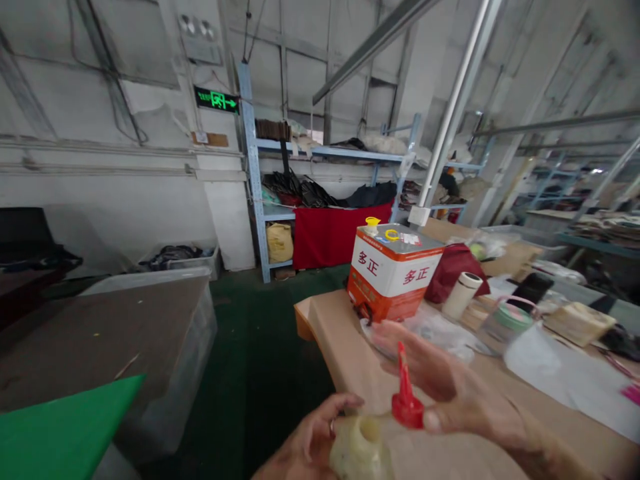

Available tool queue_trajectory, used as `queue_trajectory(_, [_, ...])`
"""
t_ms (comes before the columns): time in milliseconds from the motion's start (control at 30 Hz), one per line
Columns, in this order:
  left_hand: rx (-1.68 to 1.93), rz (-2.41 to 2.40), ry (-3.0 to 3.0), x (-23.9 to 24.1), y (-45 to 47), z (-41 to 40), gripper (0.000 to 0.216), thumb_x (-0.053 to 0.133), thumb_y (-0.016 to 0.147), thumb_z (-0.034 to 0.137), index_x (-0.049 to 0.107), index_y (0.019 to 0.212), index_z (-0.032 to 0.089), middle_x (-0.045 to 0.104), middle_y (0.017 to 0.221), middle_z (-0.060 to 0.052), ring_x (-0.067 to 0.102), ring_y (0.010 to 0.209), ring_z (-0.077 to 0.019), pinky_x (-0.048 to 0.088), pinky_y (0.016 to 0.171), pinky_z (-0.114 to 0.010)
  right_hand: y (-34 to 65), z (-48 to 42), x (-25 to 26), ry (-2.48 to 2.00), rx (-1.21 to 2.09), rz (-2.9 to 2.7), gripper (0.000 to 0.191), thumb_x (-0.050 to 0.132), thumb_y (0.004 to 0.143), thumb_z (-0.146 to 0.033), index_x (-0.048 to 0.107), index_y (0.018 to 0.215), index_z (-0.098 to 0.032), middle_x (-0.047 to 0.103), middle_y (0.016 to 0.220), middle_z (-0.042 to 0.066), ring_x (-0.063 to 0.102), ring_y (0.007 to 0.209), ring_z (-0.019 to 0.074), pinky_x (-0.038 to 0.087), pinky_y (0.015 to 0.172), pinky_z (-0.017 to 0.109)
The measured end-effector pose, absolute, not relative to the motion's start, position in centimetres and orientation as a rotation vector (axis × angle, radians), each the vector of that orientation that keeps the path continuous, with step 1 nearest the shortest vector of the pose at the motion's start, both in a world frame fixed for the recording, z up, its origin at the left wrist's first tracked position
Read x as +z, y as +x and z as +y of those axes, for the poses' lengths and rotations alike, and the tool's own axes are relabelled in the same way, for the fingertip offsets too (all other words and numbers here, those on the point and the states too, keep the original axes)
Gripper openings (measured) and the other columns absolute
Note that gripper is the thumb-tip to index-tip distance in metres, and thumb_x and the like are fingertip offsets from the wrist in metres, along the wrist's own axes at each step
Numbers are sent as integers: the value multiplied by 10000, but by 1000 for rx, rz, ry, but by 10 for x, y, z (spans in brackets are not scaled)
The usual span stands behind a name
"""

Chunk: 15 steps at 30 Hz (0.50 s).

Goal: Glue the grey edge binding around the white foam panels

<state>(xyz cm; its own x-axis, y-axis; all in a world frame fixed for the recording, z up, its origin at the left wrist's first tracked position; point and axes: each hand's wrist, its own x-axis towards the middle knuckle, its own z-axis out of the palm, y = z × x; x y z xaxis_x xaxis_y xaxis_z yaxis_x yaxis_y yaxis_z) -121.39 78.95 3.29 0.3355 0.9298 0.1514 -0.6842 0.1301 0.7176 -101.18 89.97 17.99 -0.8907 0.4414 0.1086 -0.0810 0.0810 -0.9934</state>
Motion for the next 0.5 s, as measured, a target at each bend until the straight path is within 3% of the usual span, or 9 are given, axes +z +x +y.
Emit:
queue_trajectory(200, [1269, 357, 934, 35, -1272, 866, 1012, 933, 485, 271, 469, 1384, 256, 670, 1185, -95, 646, 1056, -274, 440, 944, -368, -1069, 946, 165, -552, 1590, -1936, 712, 868, 619, -474, 586, 1261, -348, 344, 1541, 67, 288, 1422, 291, 205, 1159, 506])
queue_trajectory(333, [1318, 539, 1059, 51, -1305, 904, 1029, 914, 508, 370, 439, 1407, 215, 648, 1224, -135, 599, 1146, -311, 426, 984, -377, -1103, 969, 155, -725, 1487, -1799, 589, 856, 642, -452, 637, 1171, -312, 370, 1525, 82, 371, 1378, 308, 308, 1122, 496])
queue_trajectory(500, [1251, 1136, 1228, 74, -1326, 941, 805, 880, 462, 195, 646, 1232, 209, 609, 1314, -132, 416, 1340, -391, 306, 1128, -472, -1122, 988, 143, -900, 1279, -1781, 330, 786, 720, -486, 728, 957, -264, 491, 1437, 94, 413, 1346, 334, 326, 1111, 512])
